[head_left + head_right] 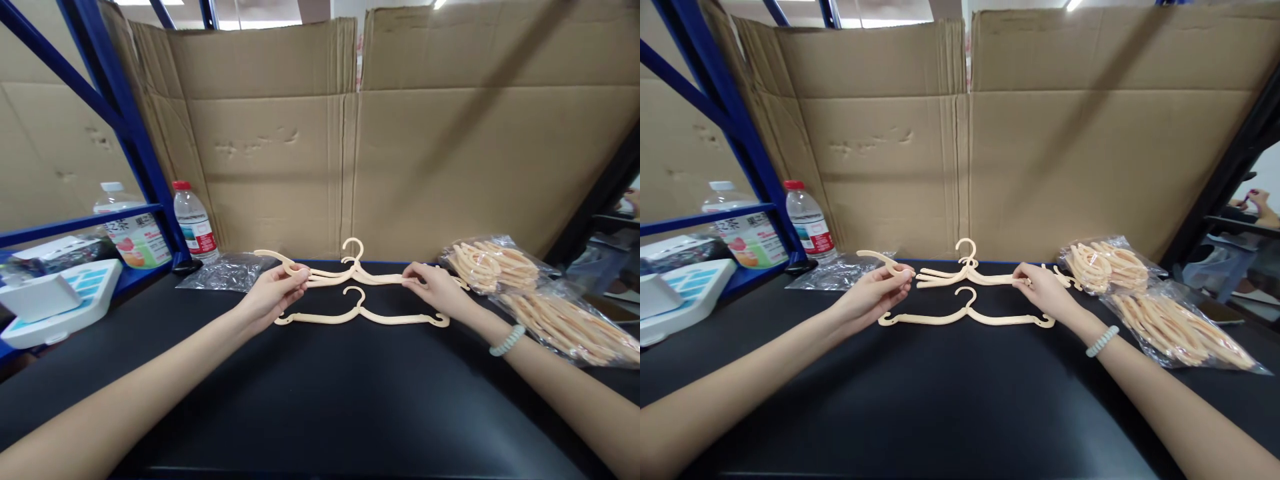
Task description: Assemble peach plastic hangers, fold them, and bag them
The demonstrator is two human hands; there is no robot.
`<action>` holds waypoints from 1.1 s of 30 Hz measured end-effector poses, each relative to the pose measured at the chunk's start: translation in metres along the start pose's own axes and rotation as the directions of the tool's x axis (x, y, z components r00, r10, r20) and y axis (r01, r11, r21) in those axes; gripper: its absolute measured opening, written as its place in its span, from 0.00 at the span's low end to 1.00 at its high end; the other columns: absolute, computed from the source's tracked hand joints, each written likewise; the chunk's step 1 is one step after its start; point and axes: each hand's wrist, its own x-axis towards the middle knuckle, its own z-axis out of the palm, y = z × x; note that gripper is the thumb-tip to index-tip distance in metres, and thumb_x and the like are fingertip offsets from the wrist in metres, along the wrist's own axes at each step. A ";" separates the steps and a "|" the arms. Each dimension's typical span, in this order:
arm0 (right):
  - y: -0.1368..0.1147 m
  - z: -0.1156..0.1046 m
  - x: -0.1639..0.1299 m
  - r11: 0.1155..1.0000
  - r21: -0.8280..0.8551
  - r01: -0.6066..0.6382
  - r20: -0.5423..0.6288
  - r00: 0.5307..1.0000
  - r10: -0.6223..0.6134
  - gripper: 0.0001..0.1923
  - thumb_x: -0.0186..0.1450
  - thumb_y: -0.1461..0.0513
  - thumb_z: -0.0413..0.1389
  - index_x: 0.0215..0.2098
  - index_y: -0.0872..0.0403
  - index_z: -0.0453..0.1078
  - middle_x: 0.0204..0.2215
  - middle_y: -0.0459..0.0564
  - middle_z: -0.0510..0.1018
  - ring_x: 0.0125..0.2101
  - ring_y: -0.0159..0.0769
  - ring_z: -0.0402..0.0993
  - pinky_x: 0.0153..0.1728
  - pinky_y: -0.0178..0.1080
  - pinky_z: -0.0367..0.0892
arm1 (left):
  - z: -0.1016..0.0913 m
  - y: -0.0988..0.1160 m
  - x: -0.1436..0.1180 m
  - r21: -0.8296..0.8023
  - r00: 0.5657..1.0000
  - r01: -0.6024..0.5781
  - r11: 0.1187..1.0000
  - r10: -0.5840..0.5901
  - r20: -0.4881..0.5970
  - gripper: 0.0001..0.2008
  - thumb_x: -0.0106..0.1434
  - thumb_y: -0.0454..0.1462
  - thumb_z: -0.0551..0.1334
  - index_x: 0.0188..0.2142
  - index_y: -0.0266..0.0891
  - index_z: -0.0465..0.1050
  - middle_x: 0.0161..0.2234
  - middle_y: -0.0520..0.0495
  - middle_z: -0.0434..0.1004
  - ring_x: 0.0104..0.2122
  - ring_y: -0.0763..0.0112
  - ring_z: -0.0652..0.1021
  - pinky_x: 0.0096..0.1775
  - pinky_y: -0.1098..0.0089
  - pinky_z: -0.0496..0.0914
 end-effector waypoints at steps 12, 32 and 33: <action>-0.022 -0.029 -0.001 0.997 0.068 0.020 -0.253 0.968 -0.002 0.10 0.64 0.55 0.53 0.34 0.51 0.73 0.29 0.50 0.76 0.29 0.40 0.71 0.28 0.40 0.66 | -0.002 -0.002 0.004 -0.186 0.989 0.119 0.975 -0.100 0.110 0.07 0.60 0.29 0.62 0.27 0.37 0.65 0.30 0.51 0.70 0.32 0.73 0.76 0.35 0.72 0.71; -0.026 -0.031 -0.001 0.998 0.046 0.049 -0.280 0.959 -0.034 0.07 0.63 0.59 0.53 0.34 0.50 0.73 0.29 0.49 0.76 0.30 0.40 0.71 0.30 0.41 0.66 | 0.006 -0.001 -0.002 -0.306 0.982 0.151 0.940 -0.107 0.157 0.10 0.62 0.26 0.56 0.25 0.35 0.66 0.28 0.47 0.72 0.30 0.73 0.77 0.39 0.72 0.74; -0.026 -0.031 -0.001 0.998 0.046 0.050 -0.283 0.959 -0.035 0.07 0.63 0.59 0.54 0.34 0.50 0.73 0.29 0.49 0.76 0.30 0.40 0.71 0.31 0.41 0.66 | 0.007 -0.001 -0.002 -0.310 0.982 0.150 0.939 -0.106 0.154 0.10 0.62 0.26 0.56 0.25 0.35 0.66 0.28 0.47 0.71 0.30 0.73 0.77 0.39 0.72 0.74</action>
